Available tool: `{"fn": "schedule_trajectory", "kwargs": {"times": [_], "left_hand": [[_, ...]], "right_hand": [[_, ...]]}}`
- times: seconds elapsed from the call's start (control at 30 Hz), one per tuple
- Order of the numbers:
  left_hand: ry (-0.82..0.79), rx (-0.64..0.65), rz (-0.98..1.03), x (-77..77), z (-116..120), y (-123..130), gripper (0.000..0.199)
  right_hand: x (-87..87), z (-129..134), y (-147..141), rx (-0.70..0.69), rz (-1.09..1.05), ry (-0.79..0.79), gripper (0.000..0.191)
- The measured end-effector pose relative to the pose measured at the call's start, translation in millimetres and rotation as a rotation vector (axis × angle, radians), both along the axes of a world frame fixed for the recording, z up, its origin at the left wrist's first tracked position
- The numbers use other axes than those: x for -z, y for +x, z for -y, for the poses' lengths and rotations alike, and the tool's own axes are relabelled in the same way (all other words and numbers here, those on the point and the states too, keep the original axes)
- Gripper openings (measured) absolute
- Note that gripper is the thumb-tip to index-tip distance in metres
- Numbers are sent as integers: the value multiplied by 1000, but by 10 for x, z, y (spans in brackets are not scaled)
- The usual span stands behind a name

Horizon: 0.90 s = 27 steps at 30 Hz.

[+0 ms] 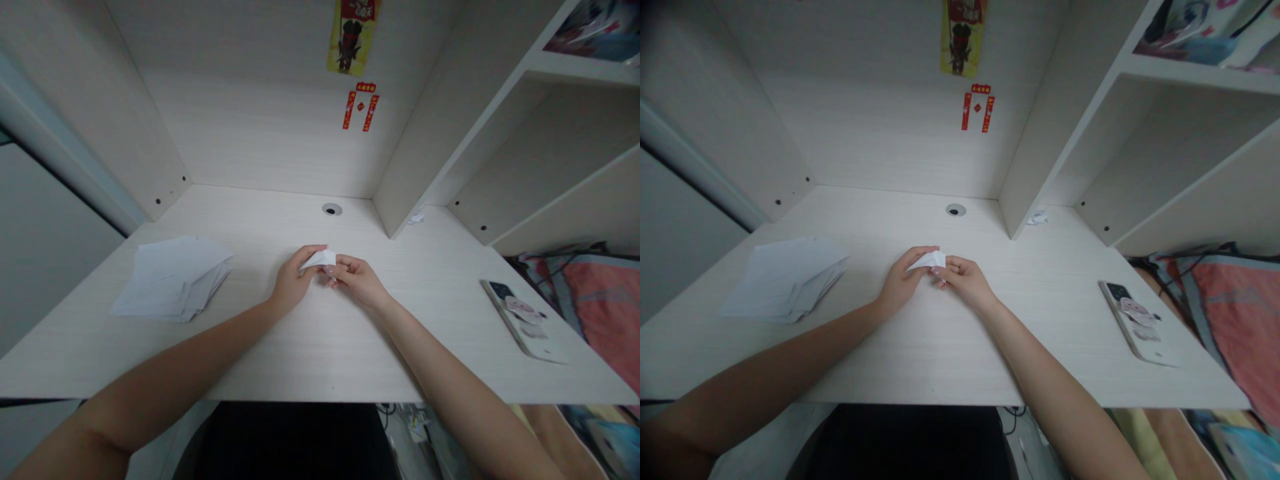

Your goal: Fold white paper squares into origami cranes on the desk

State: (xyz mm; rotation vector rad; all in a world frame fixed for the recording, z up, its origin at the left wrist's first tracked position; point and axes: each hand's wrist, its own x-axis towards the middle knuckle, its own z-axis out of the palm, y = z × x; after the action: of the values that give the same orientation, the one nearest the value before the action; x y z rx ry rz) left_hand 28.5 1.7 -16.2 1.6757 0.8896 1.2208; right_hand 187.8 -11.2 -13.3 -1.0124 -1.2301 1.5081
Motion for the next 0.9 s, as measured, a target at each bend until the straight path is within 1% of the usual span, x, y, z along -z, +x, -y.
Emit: {"fn": "schedule_trajectory", "kwargs": {"times": [0.13, 0.3, 0.37, 0.47, 0.53, 0.6, 0.77, 0.9], "left_hand": [[24, -25, -81, -14, 14, -9, 39], [70, -25, -138, -34, 45, -7, 47], [71, -21, -159, -43, 61, 3, 53], [36, -22, -164, -38, 70, 18, 58], [15, -43, -159, -21, 61, 21, 56], [6, -70, -161, -2, 46, 17, 53], [16, -106, -206, 21, 17, -2, 48], [24, -133, -195, 30, 9, -2, 48]], "right_hand": [[26, -32, 5, 93, 78, 78, 29], [72, -44, 15, 203, 216, 200, 35], [69, -25, 30, 250, 341, 281, 37], [33, 22, 60, 312, 637, 472, 37], [1, 51, 77, 308, 795, 584, 37], [-25, 68, 87, 305, 870, 639, 37], [-43, 61, 96, 338, 874, 666, 39], [-22, 29, 92, 339, 741, 627, 37]]}}
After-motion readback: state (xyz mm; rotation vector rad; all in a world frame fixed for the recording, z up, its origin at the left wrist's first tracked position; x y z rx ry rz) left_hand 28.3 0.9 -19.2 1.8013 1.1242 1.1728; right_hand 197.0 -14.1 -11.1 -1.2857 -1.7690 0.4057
